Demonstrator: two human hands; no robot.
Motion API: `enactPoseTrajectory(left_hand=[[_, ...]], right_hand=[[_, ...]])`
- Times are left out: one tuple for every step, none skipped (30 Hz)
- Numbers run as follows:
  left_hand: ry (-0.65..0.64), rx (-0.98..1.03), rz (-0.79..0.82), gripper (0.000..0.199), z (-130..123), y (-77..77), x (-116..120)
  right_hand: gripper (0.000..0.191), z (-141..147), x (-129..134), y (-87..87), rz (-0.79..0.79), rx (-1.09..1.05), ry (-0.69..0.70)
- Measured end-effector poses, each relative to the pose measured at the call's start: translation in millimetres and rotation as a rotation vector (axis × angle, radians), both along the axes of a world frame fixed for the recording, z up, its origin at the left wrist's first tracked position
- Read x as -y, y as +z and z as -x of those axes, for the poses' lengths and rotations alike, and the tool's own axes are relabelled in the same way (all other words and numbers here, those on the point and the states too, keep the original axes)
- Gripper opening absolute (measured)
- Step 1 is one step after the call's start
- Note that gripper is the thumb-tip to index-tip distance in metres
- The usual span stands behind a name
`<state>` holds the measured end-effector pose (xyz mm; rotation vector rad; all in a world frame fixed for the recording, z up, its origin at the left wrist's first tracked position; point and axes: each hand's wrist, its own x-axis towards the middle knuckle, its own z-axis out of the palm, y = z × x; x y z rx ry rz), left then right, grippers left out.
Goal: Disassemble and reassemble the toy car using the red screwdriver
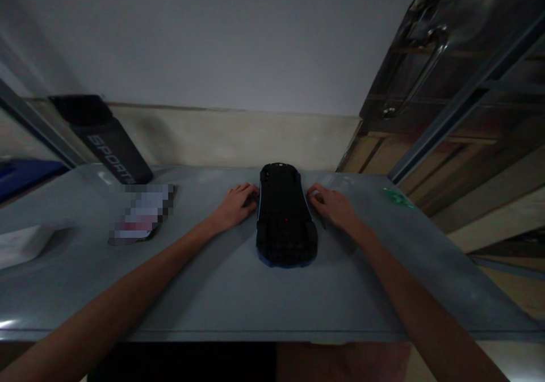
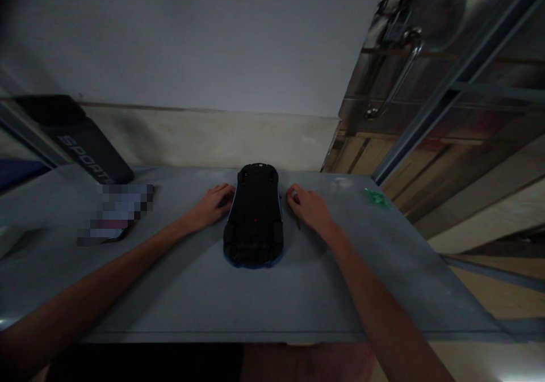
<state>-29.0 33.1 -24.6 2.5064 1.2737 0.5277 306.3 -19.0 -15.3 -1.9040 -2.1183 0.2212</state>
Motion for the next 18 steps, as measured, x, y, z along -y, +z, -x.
enactPoseTrajectory(left_hand=[[0.001, -0.001, 0.0, 0.025, -0.1, -0.1, -0.1], [0.001, -0.002, 0.001, 0.025, -0.3, -0.1, -0.1], [0.001, -0.003, 0.001, 0.024, -0.6, -0.1, -0.1], [0.001, -0.005, 0.003, 0.024, -0.9, -0.1, -0.1], [0.0, -0.007, 0.003, 0.024, -1.3, -0.1, 0.0], [0.0, -0.008, 0.004, 0.024, -1.6, 0.0, 0.1], [0.001, -0.009, 0.004, 0.023, -1.8, 0.0, 0.3], [0.002, -0.01, 0.004, 0.023, -2.0, 0.0, 0.5], [0.003, -0.011, 0.004, 0.023, -2.1, -0.1, 0.7], [0.005, -0.012, 0.004, 0.023, -2.1, -0.2, 0.9], [0.007, -0.012, 0.005, 0.024, -2.1, -0.4, 1.1], [0.008, -0.011, 0.005, 0.024, -2.1, -0.6, 1.3], [0.01, -0.01, 0.006, 0.025, -2.1, -0.8, 1.5], [0.012, -0.009, 0.005, 0.026, -2.1, -0.9, 1.7], [0.012, -0.008, 0.005, 0.026, -2.2, -0.9, 1.8], [0.012, -0.007, 0.005, 0.026, -2.2, -0.9, 1.9], [0.01, -0.006, 0.004, 0.026, -2.3, -0.8, 2.0], [0.009, -0.005, 0.004, 0.025, -2.3, -0.6, 2.1]], right_hand=[[0.019, 0.5, 0.2, 0.3, 0.001, 0.0, -0.002], [0.019, 1.0, 0.5, 0.6, 0.001, 0.0, -0.003], [0.019, 1.5, 1.0, 1.0, 0.0, 0.0, -0.003], [0.019, 2.0, 1.5, 1.5, 0.001, 0.0, -0.003], [0.019, 2.5, 2.1, 2.0, 0.0, -0.001, -0.001], [0.019, 2.7, 2.6, 2.5, 0.0, -0.002, 0.0], [0.019, 2.9, 3.1, 2.9, -0.002, -0.004, 0.0], [0.019, 2.8, 3.3, 3.1, -0.004, -0.005, 0.0], [0.018, 2.5, 3.3, 3.2, -0.006, -0.006, -0.001], [0.018, 2.0, 3.2, 3.0, -0.008, -0.007, 0.0], [0.018, 1.4, 2.9, 2.7, -0.008, -0.008, 0.002], [0.019, 0.7, 2.5, 2.2, -0.008, -0.01, 0.006], [0.019, 0.1, 2.1, 1.7, -0.008, -0.011, 0.01], [0.02, -0.5, 1.8, 1.1, -0.008, -0.013, 0.014], [0.02, -1.0, 1.6, 0.6, -0.01, -0.014, 0.018], [0.02, -1.3, 1.4, 0.1, -0.012, -0.016, 0.021], [0.02, -1.6, 1.3, -0.4, -0.014, -0.017, 0.023], [0.02, -1.8, 1.2, -0.8, -0.014, -0.018, 0.026]])
